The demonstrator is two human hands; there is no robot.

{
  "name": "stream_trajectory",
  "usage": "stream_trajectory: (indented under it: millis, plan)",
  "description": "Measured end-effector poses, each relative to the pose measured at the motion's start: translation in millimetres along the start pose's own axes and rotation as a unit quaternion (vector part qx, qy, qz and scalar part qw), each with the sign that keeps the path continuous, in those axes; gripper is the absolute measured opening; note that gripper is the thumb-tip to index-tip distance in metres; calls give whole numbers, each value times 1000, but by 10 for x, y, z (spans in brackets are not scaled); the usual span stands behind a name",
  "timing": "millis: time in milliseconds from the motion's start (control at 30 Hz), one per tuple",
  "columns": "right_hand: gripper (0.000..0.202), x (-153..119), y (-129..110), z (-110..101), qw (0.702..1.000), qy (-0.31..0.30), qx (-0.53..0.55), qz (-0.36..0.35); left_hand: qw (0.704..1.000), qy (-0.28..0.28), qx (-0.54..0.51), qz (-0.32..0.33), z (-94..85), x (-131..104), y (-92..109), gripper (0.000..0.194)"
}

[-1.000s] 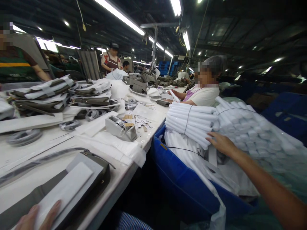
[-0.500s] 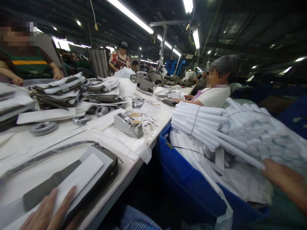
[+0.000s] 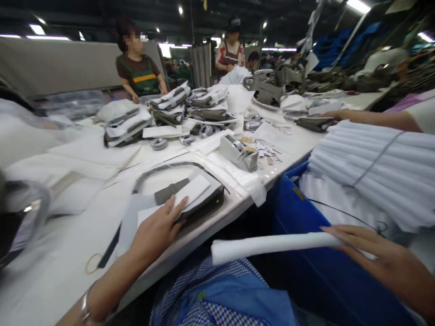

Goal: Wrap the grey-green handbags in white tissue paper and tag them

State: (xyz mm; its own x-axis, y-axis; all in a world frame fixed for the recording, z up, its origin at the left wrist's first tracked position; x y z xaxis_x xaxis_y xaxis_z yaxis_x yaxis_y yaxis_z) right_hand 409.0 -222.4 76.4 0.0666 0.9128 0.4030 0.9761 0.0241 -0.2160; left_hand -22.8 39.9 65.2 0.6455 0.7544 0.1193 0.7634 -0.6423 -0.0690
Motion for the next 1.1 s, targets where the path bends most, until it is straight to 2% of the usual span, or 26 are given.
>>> stream_trajectory:
  millis: [33,67,200,333,400,500,633,867,1000,1100]
  plan:
    - [31,242,-188,145,998,-14,17,-56,999,-35,-9,-7,-44,21,-22,58]
    - [31,460,-362,267,995,-2,28,-92,998,-64,-19,-12,-85,40,-42,60]
    - [31,1062,-937,767,987,24,46,-150,993,-108,-50,-16,-200,96,-86,61]
    - [29,1398,-1367,1161,976,63,69,-195,991,-112,-72,-13,-236,107,-82,63]
    - [28,1535,-1539,1291,971,85,92,-203,991,-107,-79,-14,-240,99,-67,64]
    - [25,1686,-1738,1427,963,119,110,-213,993,-93,-77,-19,-219,75,-41,76]
    - [23,1750,-1802,1536,959,141,102,-224,997,-51,-60,-19,-130,25,-14,80]
    - [25,1784,-1563,1444,960,137,123,-213,999,46,-23,-12,8,-57,21,71]
    - [24,1858,-1505,1440,965,134,104,-202,997,74,-18,-5,17,-66,35,70]
    - [19,1900,-1457,1503,974,109,119,-162,996,86,-23,-5,19,-70,38,72]
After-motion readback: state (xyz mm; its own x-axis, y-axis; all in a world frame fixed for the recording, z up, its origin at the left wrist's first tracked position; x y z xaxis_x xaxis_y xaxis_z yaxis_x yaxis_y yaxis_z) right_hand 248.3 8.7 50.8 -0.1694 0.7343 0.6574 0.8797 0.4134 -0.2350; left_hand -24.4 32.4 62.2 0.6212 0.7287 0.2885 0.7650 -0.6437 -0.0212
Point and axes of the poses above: each hand's wrist, its own x-axis towards the middle knuckle, its own z-axis out of the palm, y = z × x, the point moved 4 cm from there along x, towards the middle knuckle, and after that the axes turned 1 degree about x, right-handed, at the moved point
